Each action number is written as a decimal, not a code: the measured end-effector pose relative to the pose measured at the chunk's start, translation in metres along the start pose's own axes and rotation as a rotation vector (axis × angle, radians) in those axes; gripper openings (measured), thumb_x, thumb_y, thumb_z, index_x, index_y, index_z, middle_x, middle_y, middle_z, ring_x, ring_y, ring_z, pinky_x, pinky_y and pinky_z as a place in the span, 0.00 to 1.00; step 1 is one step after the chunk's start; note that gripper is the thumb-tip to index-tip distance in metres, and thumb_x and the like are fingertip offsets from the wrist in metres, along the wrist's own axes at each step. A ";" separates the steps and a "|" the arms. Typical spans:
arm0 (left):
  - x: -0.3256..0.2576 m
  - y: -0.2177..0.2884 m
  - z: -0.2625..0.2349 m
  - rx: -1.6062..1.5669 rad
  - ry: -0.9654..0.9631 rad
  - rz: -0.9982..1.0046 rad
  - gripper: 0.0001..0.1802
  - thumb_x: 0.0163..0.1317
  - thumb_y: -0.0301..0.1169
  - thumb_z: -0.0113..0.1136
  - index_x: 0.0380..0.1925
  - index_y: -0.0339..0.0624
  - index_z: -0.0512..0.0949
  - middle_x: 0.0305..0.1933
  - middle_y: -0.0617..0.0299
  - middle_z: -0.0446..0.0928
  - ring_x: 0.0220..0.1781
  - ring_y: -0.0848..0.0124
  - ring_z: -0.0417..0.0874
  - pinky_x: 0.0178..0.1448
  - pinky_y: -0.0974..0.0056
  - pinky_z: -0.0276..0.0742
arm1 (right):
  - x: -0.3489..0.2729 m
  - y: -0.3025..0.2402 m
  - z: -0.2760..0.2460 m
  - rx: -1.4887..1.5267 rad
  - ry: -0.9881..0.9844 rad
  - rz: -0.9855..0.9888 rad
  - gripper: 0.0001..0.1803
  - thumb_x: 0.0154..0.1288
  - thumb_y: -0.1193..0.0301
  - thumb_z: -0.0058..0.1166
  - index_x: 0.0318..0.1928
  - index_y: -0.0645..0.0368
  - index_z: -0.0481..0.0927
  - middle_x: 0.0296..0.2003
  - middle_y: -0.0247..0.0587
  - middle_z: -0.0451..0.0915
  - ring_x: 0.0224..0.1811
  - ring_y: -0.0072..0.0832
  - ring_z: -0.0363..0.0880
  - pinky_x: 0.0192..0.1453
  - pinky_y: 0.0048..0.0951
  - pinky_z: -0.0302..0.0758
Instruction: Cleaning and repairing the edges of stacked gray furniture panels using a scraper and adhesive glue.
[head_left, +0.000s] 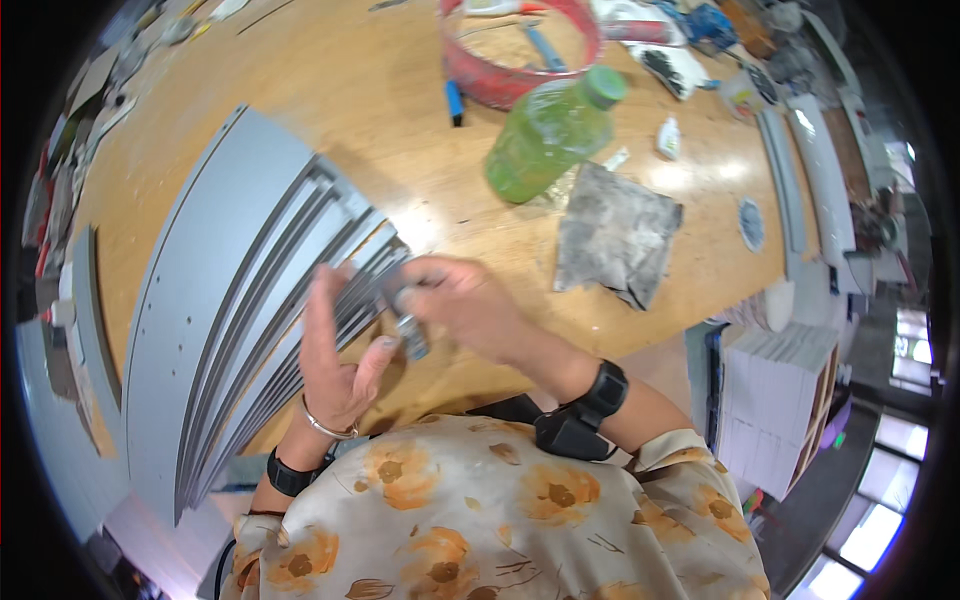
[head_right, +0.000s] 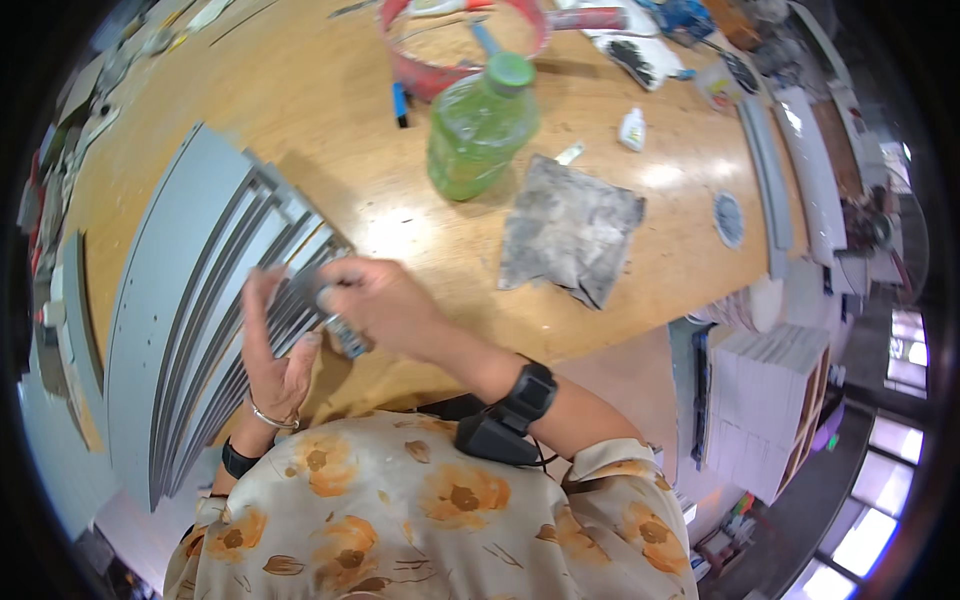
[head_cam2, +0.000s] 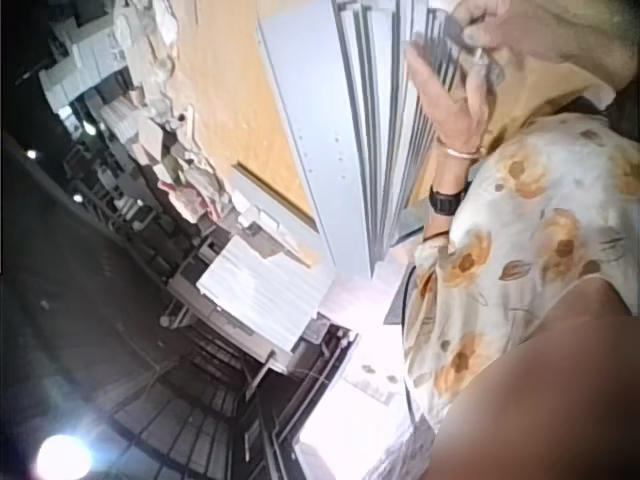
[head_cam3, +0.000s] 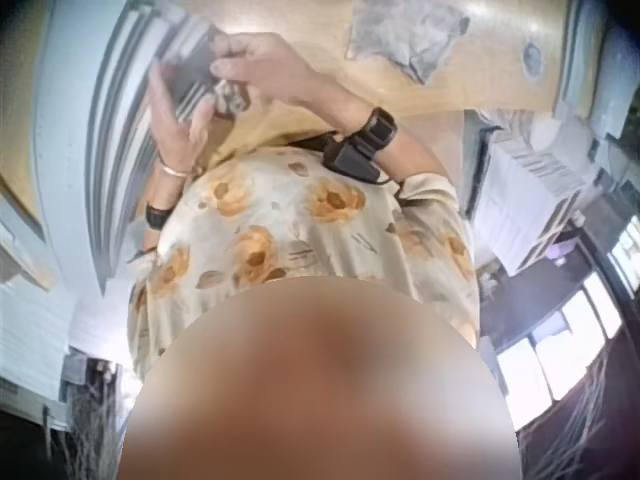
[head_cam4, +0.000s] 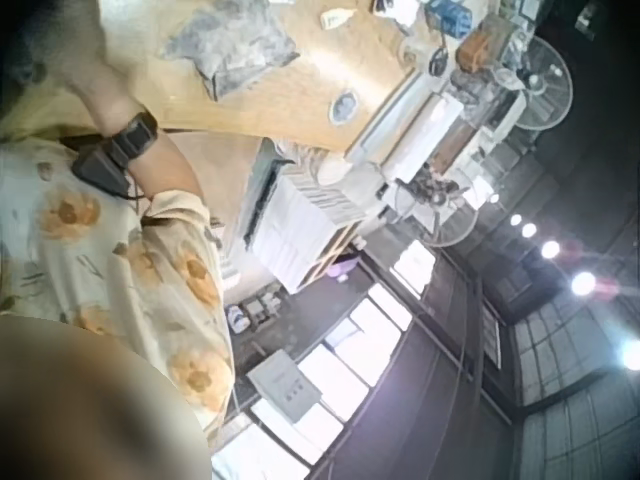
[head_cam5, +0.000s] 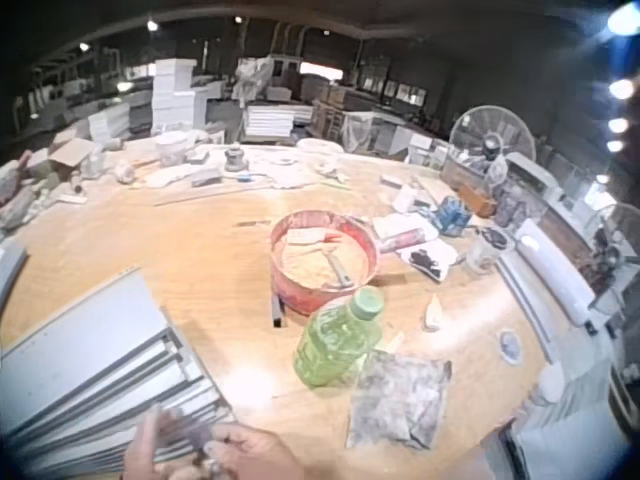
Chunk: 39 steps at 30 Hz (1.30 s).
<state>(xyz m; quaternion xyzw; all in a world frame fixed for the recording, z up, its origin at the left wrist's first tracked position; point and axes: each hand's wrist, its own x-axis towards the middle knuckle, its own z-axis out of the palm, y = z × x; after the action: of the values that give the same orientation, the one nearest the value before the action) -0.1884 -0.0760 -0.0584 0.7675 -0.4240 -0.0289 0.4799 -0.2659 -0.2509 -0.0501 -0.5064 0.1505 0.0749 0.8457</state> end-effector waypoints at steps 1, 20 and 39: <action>0.001 -0.001 0.007 -0.028 -0.007 0.030 0.35 0.60 0.39 0.59 0.62 0.29 0.60 0.59 0.44 0.67 0.61 0.55 0.69 0.63 0.56 0.64 | -0.003 -0.003 0.004 -0.015 0.033 -0.020 0.13 0.65 0.73 0.48 0.49 0.60 0.77 0.37 0.33 0.78 0.39 0.16 0.74 0.43 0.21 0.73; 0.020 0.041 0.145 -0.666 -0.345 -0.663 0.13 0.69 0.36 0.47 0.36 0.38 0.76 0.25 0.67 0.75 0.24 0.80 0.72 0.29 0.73 0.69 | -0.136 -0.062 -0.245 -1.331 0.935 -0.605 0.20 0.53 0.83 0.48 0.47 0.55 0.77 0.39 0.47 0.74 0.44 0.46 0.74 0.50 0.41 0.70; 0.045 0.068 0.201 -0.405 -0.249 -0.572 0.07 0.65 0.30 0.51 0.31 0.37 0.72 0.18 0.64 0.72 0.15 0.79 0.68 0.19 0.73 0.63 | -0.098 -0.005 -0.201 -1.632 0.293 -0.399 0.09 0.56 0.74 0.47 0.37 0.65 0.75 0.34 0.53 0.76 0.39 0.45 0.78 0.42 0.39 0.75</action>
<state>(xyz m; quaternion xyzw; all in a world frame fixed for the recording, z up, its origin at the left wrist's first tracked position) -0.2930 -0.2622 -0.0982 0.7350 -0.2334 -0.3382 0.5393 -0.3930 -0.4272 -0.1018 -0.9789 0.0654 -0.0570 0.1853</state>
